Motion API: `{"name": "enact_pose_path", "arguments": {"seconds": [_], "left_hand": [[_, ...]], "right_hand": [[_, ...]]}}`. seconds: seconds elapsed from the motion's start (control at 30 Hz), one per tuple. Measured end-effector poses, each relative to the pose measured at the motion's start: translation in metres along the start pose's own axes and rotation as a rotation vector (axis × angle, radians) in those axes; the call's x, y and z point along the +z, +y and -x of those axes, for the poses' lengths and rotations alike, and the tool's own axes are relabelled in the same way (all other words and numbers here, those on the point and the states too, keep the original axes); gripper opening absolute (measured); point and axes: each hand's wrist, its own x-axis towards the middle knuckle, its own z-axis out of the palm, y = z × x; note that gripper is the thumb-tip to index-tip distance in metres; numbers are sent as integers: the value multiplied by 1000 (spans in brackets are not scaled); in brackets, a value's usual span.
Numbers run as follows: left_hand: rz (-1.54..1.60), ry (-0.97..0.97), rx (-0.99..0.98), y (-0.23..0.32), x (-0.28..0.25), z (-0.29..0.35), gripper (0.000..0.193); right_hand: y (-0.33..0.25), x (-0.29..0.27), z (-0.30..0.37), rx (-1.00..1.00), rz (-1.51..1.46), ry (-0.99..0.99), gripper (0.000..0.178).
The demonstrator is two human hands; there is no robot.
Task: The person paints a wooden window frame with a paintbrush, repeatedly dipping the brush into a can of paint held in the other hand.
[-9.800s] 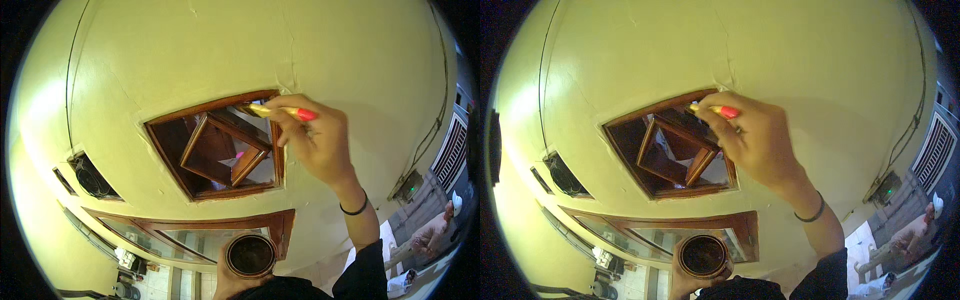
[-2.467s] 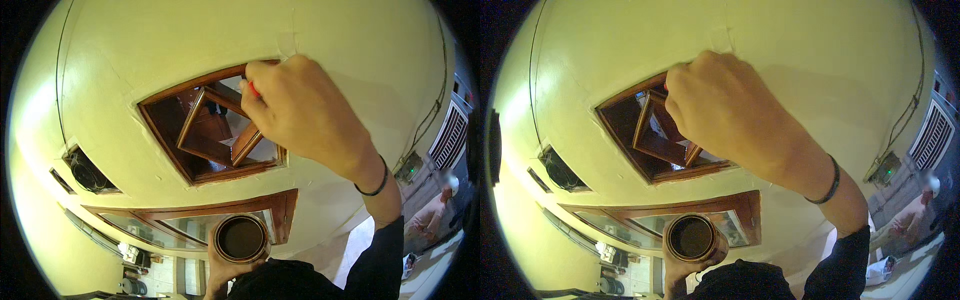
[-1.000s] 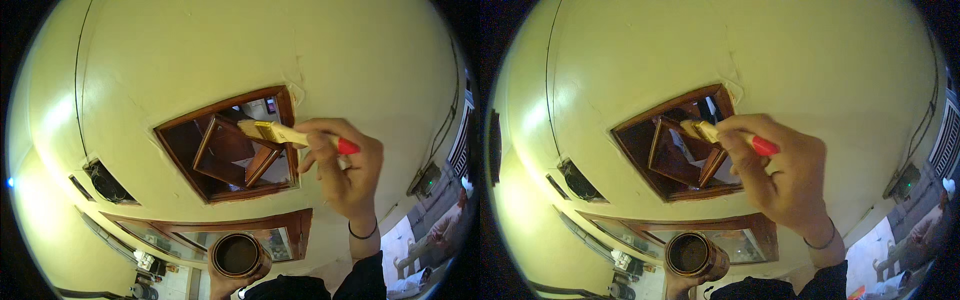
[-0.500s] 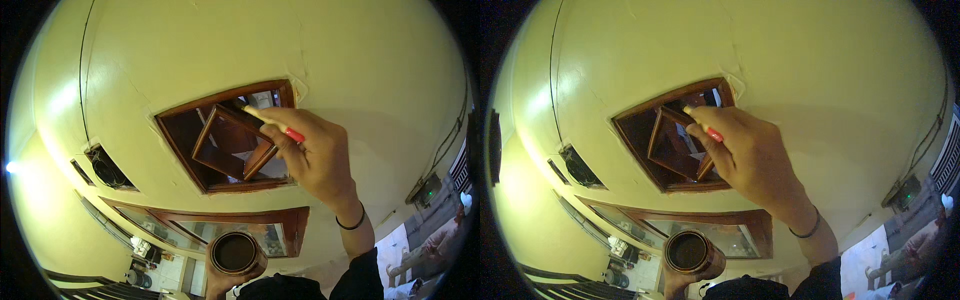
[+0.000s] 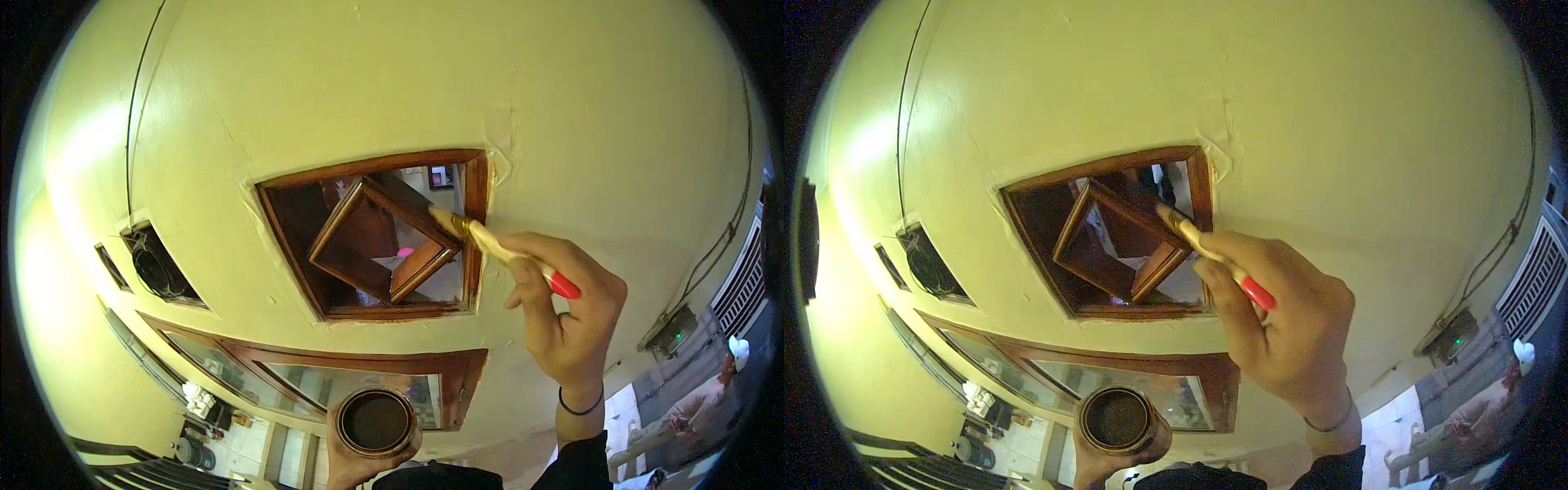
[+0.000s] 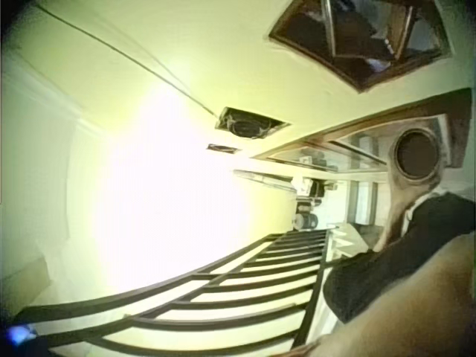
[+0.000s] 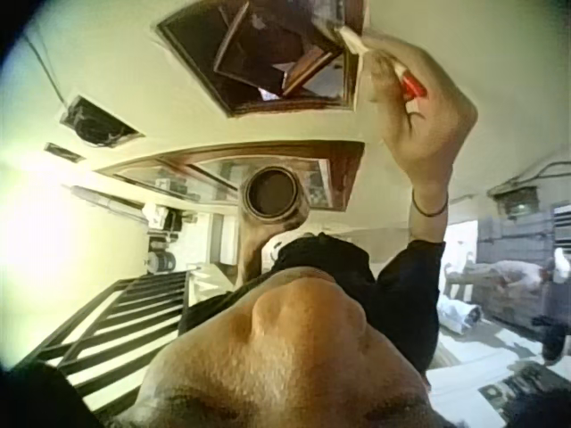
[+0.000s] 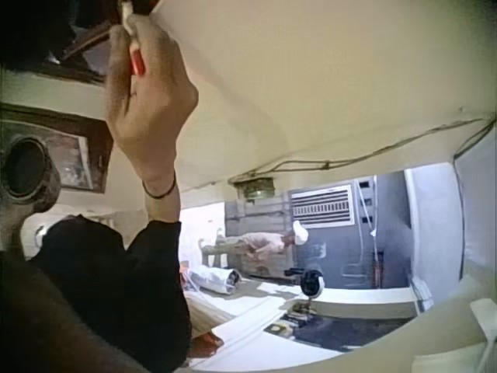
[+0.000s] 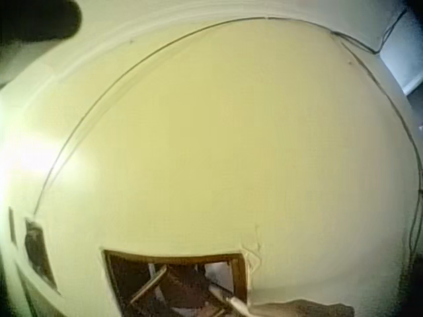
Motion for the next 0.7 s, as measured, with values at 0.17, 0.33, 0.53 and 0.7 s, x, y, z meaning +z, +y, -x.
{"name": "enact_pose_path", "arguments": {"seconds": [0.17,0.33,0.53,0.7], "left_hand": [[21,-37,-16,-1,-2,-1,127],[50,-70,-30,-1,-14,-4,127],[114,-103,-58,-4,-28,-12,127],[123,-168,-48,1,-41,-21,125]], "right_hand": [[14,34,-5,-121,273,-64,22],[-10,6,17,-4,235,-23,22],[-44,-4,53,297,5,340,36],[-58,-2,63,340,-49,238,34]]}}
